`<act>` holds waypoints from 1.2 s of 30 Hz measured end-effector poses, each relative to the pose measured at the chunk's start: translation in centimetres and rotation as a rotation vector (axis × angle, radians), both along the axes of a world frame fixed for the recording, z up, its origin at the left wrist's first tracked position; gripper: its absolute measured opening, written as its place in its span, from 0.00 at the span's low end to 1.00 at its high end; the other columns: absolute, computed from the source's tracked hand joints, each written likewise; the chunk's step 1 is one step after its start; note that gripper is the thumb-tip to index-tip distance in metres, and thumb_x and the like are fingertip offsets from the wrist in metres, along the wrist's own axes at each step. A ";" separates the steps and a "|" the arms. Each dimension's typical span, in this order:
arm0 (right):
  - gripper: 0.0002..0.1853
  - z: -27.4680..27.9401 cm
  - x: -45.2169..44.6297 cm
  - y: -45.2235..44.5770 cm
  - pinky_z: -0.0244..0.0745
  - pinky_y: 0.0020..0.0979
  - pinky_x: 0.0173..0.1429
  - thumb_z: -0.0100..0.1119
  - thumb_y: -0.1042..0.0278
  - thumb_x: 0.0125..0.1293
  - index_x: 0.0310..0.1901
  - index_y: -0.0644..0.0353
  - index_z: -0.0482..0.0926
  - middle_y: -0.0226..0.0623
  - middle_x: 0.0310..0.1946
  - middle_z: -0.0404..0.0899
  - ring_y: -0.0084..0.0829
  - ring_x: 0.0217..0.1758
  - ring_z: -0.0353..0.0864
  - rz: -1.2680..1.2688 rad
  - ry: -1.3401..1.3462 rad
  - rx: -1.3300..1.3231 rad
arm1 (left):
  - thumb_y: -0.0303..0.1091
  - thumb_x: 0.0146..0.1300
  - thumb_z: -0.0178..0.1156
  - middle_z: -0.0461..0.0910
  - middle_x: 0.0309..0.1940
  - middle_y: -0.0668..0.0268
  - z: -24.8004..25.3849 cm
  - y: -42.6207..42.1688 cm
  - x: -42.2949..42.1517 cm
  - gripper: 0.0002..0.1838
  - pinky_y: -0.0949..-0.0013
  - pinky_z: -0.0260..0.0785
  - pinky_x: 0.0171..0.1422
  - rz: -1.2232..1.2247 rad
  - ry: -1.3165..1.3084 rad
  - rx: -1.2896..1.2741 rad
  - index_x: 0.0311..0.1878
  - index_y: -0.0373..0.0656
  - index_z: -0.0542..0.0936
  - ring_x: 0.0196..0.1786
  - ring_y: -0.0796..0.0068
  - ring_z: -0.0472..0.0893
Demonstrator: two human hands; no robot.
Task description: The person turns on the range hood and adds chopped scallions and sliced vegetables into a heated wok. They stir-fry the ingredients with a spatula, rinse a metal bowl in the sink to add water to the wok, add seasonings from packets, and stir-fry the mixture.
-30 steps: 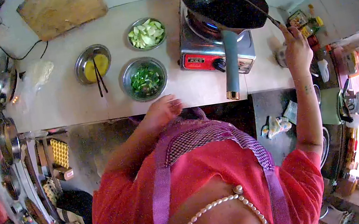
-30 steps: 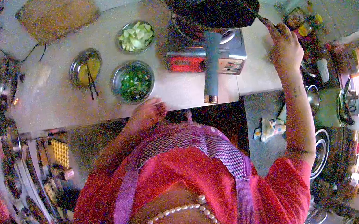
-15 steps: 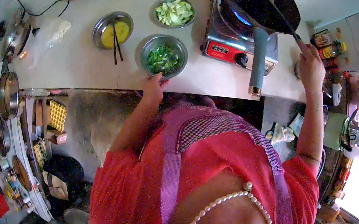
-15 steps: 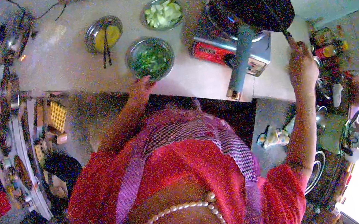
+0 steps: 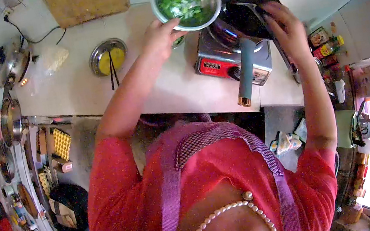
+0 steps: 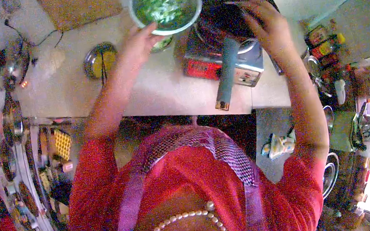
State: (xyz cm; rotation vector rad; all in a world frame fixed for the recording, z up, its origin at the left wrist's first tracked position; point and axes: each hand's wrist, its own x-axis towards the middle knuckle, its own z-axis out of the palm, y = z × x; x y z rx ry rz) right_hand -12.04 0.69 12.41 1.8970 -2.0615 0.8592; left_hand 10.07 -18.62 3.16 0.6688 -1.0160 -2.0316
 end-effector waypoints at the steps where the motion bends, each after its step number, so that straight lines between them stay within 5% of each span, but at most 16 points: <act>1: 0.15 0.8 0.3 -2.2 0.65 0.32 0.55 0.51 0.71 0.59 0.49 0.61 0.72 0.45 0.50 0.70 0.39 0.53 0.71 0.133 -0.137 0.015 | 0.21 0.55 0.52 0.73 0.42 0.55 0.8 0.0 -1.7 0.13 0.61 0.76 0.44 -0.025 0.020 -0.027 0.45 0.32 0.69 0.42 0.61 0.77; 5: 0.18 -1.5 -2.4 -12.2 0.64 0.33 0.56 0.53 0.66 0.59 0.49 0.63 0.71 0.45 0.50 0.71 0.43 0.52 0.71 0.052 0.076 -0.119 | 0.19 0.54 0.52 0.75 0.38 0.57 3.9 1.7 -7.4 0.11 0.63 0.78 0.39 -0.041 0.043 -0.103 0.43 0.34 0.71 0.39 0.62 0.78; 8: 0.20 -3.1 -3.5 -16.4 0.65 0.35 0.53 0.56 0.62 0.57 0.48 0.64 0.71 0.46 0.48 0.71 0.43 0.51 0.70 0.024 -0.080 -0.190 | 0.18 0.53 0.51 0.74 0.38 0.57 3.0 1.0 -10.9 0.11 0.63 0.78 0.38 -0.116 0.006 -0.073 0.42 0.35 0.71 0.38 0.62 0.78; 13: 0.14 -3.1 -3.2 -17.1 0.66 0.41 0.49 0.60 0.62 0.50 0.37 0.59 0.75 0.46 0.37 0.75 0.47 0.43 0.73 0.281 -0.003 -0.301 | 0.20 0.52 0.51 0.75 0.35 0.58 3.3 -0.9 -12.9 0.10 0.64 0.76 0.37 -0.093 -0.119 -0.265 0.40 0.35 0.71 0.35 0.64 0.78; 20: 0.13 -4.3 -8.0 -15.3 0.66 0.44 0.49 0.56 0.67 0.50 0.39 0.58 0.75 0.43 0.36 0.75 0.47 0.42 0.72 0.372 0.362 -0.061 | 0.24 0.43 0.56 0.76 0.19 0.65 3.3 -3.2 -14.5 0.04 0.69 0.66 0.28 0.181 -0.394 -0.652 0.25 0.36 0.76 0.22 0.77 0.73; 24: 0.16 -1.1 -8.0 -15.3 0.67 0.39 0.52 0.57 0.66 0.53 0.44 0.58 0.73 0.44 0.40 0.73 0.45 0.47 0.70 0.061 0.141 -0.018 | 0.26 0.42 0.57 0.75 0.17 0.61 4.0 -2.4 -14.2 0.04 0.67 0.65 0.28 0.212 -0.474 -0.800 0.24 0.36 0.75 0.20 0.72 0.72; 26: 0.15 -2.0 -9.6 -16.6 0.67 0.38 0.50 0.56 0.65 0.53 0.43 0.58 0.74 0.44 0.39 0.73 0.45 0.47 0.70 -0.014 0.243 -0.155 | 0.27 0.41 0.57 0.74 0.17 0.59 5.0 -1.8 -13.9 0.05 0.65 0.65 0.27 0.254 -0.593 -0.957 0.23 0.36 0.74 0.19 0.69 0.72; 28: 0.13 -2.6 -9.2 -17.4 0.67 0.39 0.49 0.55 0.65 0.55 0.41 0.60 0.74 0.44 0.38 0.73 0.45 0.45 0.71 -0.065 0.212 -0.263 | 0.28 0.42 0.57 0.72 0.16 0.58 4.2 -2.3 -14.8 0.06 0.64 0.65 0.28 0.255 -0.468 -0.925 0.22 0.36 0.73 0.19 0.66 0.72; 31: 0.13 -2.0 -7.2 -16.7 0.68 0.42 0.49 0.55 0.65 0.53 0.37 0.64 0.74 0.50 0.42 0.70 0.49 0.43 0.72 -0.038 0.021 0.046 | 0.28 0.42 0.56 0.72 0.16 0.56 4.4 -2.3 -15.1 0.06 0.62 0.64 0.28 0.294 -0.396 -0.960 0.20 0.36 0.71 0.19 0.62 0.72; 35: 0.14 -2.4 -7.6 -16.1 0.65 0.39 0.53 0.58 0.65 0.51 0.39 0.61 0.74 0.45 0.41 0.73 0.45 0.48 0.70 0.159 0.126 0.455 | 0.27 0.42 0.54 0.71 0.18 0.53 4.4 -3.0 -14.9 0.05 0.59 0.63 0.29 0.342 -0.389 -1.136 0.21 0.35 0.70 0.24 0.54 0.73; 36: 0.15 -1.4 -6.7 -14.5 0.65 0.37 0.54 0.59 0.67 0.49 0.40 0.61 0.75 0.45 0.43 0.73 0.44 0.50 0.70 0.131 0.321 0.477 | 0.27 0.42 0.54 0.71 0.19 0.53 4.7 -3.4 -14.7 0.05 0.58 0.63 0.30 0.384 -0.355 -1.178 0.21 0.35 0.70 0.25 0.52 0.73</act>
